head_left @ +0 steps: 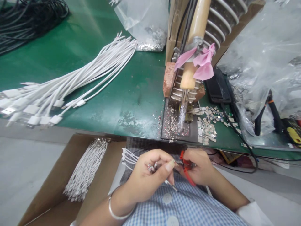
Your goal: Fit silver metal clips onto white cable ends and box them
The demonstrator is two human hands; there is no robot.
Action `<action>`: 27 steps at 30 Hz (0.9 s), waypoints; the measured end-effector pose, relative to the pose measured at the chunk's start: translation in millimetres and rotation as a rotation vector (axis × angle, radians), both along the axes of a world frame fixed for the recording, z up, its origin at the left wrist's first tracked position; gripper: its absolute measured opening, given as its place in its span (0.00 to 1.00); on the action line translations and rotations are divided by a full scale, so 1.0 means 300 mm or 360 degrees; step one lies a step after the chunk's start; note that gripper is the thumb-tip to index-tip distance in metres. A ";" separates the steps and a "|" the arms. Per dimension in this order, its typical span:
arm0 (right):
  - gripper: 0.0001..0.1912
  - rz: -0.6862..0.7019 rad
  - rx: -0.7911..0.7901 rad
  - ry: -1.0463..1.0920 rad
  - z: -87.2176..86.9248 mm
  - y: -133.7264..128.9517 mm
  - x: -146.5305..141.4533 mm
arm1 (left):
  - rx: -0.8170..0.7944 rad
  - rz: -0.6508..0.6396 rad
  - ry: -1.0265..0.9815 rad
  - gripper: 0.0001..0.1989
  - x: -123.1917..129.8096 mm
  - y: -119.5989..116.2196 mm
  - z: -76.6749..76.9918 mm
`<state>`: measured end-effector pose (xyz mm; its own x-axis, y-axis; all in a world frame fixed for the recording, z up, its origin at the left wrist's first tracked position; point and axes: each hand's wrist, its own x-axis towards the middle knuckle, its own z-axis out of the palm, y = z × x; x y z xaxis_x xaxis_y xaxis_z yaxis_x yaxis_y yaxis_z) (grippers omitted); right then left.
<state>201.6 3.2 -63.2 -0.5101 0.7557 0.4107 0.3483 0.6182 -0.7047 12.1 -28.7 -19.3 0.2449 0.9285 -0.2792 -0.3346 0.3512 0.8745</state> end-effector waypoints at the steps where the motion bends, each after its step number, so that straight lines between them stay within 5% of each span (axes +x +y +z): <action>1: 0.15 -0.0001 0.0002 -0.0001 0.000 0.000 0.001 | -0.0001 0.0001 0.0001 0.10 0.000 0.000 0.000; 18: 0.12 -0.0064 0.0083 -0.0078 -0.001 0.003 0.005 | 0.0016 -0.0025 0.0001 0.11 -0.003 0.000 -0.023; 27: 0.19 -0.0099 -0.0290 0.0176 -0.017 -0.053 -0.073 | 0.0164 0.0043 -0.0284 0.05 -0.004 -0.004 -0.044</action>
